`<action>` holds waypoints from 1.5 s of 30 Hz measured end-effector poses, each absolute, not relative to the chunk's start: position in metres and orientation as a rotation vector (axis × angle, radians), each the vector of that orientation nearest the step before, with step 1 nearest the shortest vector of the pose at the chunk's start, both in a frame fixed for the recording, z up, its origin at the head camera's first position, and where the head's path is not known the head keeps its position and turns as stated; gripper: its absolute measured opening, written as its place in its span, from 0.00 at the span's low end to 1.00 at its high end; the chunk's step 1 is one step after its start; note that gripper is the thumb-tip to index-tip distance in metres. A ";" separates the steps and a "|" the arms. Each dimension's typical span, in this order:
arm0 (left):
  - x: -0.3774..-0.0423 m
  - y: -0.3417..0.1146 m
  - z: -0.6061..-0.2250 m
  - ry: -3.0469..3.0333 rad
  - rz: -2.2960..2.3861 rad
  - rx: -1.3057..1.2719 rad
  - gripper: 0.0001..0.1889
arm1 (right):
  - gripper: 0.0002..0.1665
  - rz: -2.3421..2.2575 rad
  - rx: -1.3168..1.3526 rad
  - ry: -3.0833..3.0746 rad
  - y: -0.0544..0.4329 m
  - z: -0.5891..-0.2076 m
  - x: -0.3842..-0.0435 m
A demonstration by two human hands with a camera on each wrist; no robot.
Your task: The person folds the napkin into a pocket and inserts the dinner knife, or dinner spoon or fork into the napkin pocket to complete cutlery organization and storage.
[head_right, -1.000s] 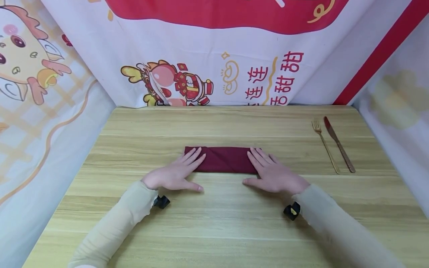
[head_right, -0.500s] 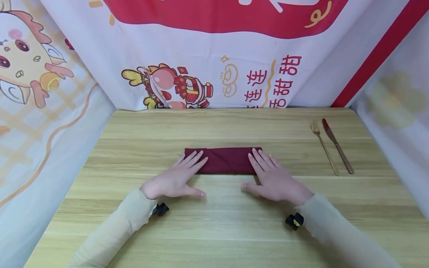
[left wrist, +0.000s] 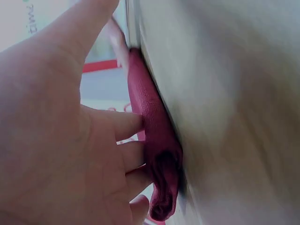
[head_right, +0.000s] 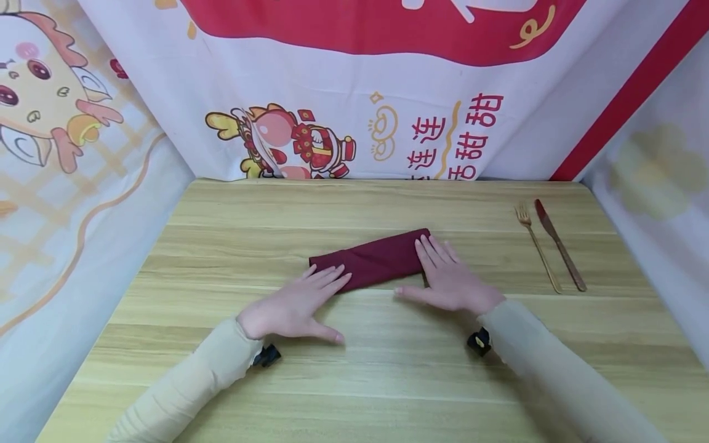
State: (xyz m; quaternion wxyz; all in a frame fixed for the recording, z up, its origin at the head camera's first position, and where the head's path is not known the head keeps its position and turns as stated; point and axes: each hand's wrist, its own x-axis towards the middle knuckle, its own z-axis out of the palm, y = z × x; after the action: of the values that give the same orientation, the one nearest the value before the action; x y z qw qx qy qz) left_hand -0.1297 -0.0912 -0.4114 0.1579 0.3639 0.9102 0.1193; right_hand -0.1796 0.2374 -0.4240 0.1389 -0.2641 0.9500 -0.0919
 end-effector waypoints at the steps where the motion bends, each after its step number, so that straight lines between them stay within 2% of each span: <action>1: -0.127 -0.088 -0.412 2.603 0.333 1.054 0.62 | 0.70 -0.236 -0.766 2.759 0.237 -0.425 -0.184; 9: -0.103 -0.061 -0.414 2.575 0.249 1.189 0.65 | 0.70 -0.151 -0.755 2.818 0.225 -0.430 -0.217; 17: -0.088 -0.036 -0.413 2.525 0.228 1.321 0.64 | 0.66 -0.171 -0.794 2.799 0.212 -0.438 -0.233; 31: -0.117 -0.053 -0.417 2.547 0.382 1.231 0.64 | 0.63 -0.332 -0.819 2.866 0.238 -0.416 -0.232; 37: -0.118 -0.057 -0.417 2.493 0.321 1.241 0.66 | 0.58 -0.285 -0.798 2.822 0.250 -0.418 -0.225; 45: -0.115 -0.052 -0.420 2.505 0.270 1.241 0.68 | 0.59 -0.331 -0.759 2.797 0.243 -0.425 -0.237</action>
State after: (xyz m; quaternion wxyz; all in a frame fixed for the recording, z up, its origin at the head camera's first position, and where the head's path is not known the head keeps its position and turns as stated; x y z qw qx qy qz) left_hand -0.1153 -0.0519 -0.4198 0.1657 0.4359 0.8795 0.0947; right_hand -0.2370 0.2433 -0.4253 0.1122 -0.2586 0.9528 -0.1127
